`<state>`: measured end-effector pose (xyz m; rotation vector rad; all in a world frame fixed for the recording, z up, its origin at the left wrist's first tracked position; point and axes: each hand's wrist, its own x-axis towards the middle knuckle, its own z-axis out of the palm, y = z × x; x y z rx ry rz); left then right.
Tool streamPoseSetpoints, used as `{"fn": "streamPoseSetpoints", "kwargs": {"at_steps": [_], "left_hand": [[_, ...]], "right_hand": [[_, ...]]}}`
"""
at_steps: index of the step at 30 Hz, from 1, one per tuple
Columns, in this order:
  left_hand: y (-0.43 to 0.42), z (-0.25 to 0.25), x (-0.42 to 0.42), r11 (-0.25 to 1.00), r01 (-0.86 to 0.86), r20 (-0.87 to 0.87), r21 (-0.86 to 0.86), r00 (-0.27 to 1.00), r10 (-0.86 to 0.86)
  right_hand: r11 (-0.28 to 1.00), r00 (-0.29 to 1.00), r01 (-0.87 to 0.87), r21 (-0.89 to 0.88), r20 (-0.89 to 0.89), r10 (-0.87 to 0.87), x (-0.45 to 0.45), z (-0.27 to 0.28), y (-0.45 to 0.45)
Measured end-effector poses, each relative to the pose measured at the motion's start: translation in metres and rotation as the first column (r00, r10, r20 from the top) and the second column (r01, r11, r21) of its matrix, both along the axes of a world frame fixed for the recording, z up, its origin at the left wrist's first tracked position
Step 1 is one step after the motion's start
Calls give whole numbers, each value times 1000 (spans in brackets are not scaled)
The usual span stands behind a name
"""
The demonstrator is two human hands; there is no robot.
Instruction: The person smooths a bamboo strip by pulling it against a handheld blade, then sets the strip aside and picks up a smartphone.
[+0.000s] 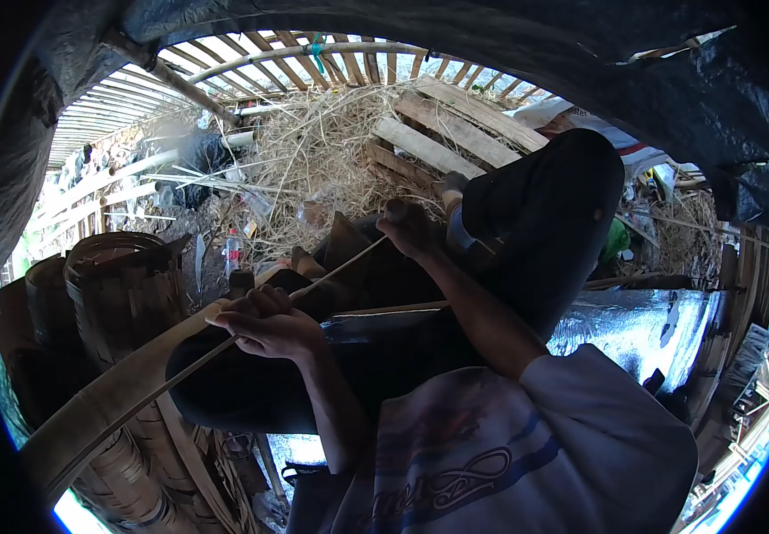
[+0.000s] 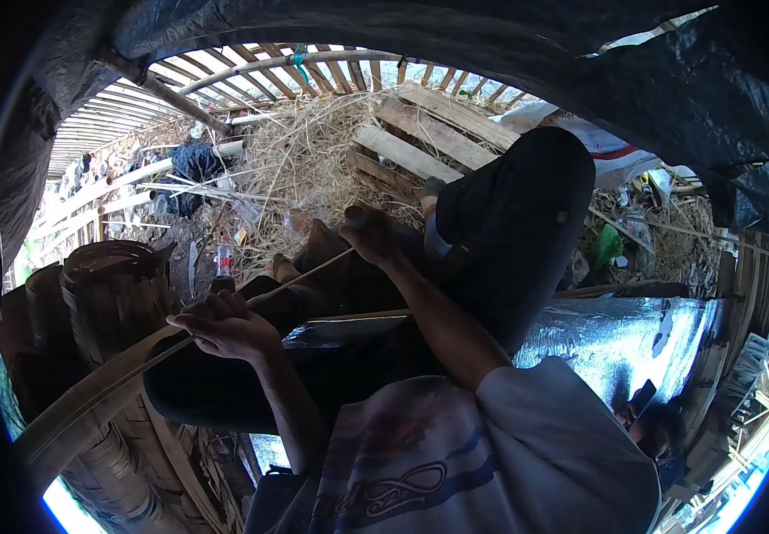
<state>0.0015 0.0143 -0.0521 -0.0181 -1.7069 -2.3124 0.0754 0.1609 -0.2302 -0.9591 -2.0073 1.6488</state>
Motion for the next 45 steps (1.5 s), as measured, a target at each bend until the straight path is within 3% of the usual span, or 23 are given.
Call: {"fn": "streamPoseSetpoints", "kwargs": {"at_steps": [1, 2, 3, 5, 7, 9, 11, 12, 14, 15, 16, 17, 18, 21, 24, 28, 30, 33, 35, 38, 42, 45], "left_hand": [[0, 2, 0, 1000, 12, 2, 25, 1000, -12], [-1, 2, -1, 1000, 14, -3, 24, 1000, -14], [-2, -1, -2, 1000, 7, -4, 25, 1000, -7], [-7, -3, -1, 1000, -16, 1, 18, 1000, 16], [-7, -5, -2, 999, -31, 9, 33, 999, 31], [-7, -4, 0, 1000, -7, -13, 0, 1000, 7], [-4, -1, 0, 1000, -10, -10, 18, 1000, 10], [-3, 0, 0, 1000, -6, -13, 26, 1000, 6], [-4, 0, -1, 999, 26, -59, 30, 998, -24], [-4, -1, -2, 1000, 17, -62, 25, 998, -16], [-5, -3, -2, 999, 23, -52, 37, 998, -21], [-8, -5, 0, 998, 29, -38, 47, 999, -27], [-11, -10, 0, 995, 51, -48, 85, 998, -48], [-8, -12, 4, 996, 71, -40, -47, 996, -73], [-18, -12, 5, 991, 73, -45, 116, 997, -68], [-15, -11, 2, 988, 59, -64, 145, 997, -50], [-11, -9, 5, 978, 106, -90, 180, 992, -91], [-15, -8, 4, 973, 132, -53, 192, 991, -124], [-15, -10, 0, 973, 117, -53, 200, 993, -108], [-18, -11, 3, 962, 145, -55, 231, 989, -136], [-17, -10, 2, 969, 112, -50, 220, 993, -103], [-20, -11, 8, 972, 116, -52, 206, 993, -108]], "right_hand": [[976, 997, -39, 215, 80, 23, 0, -2, -4], [976, 997, -36, 214, 75, 20, 0, -4, -2], [999, 994, 29, 20, 105, -31, -1, 2, 4], [980, 987, 84, -181, 151, -57, -2, 14, 11], [927, 977, 124, -354, -121, -176, -4, 22, 18], [924, 973, 126, -361, -139, -186, -4, 17, 16], [974, 989, 149, -172, 20, -148, -1, -4, 10], [974, 988, 153, -165, 16, -152, 1, -8, 12], [989, 989, 84, 120, 111, -97, 1, -18, 13], [990, 990, 76, 116, 109, -89, -2, -5, 14], [982, 996, 90, -166, 6, -90, -3, 21, 14], [897, 989, 74, -436, -84, -122, -2, 34, 11], [898, 945, 45, -438, -274, -181, -7, 31, 9], [875, 929, 61, -481, -294, -226, -10, 23, 5], [895, 925, 56, -442, -315, -213, -17, 32, 19], [906, 943, -62, -420, -321, -84, -17, 38, 13], [971, 989, -125, -205, -100, 106, -15, 25, 7], [954, 995, -88, -288, -66, 72, -21, 26, 16], [926, 988, -66, -372, -153, 8, -23, 25, 13], [970, 997, -77, -232, -26, 73, -18, 9, 14], [950, 998, -39, -309, -59, 22, -23, 15, 17], [982, 998, -62, -176, -17, 60, -12, 9, 8]]}}
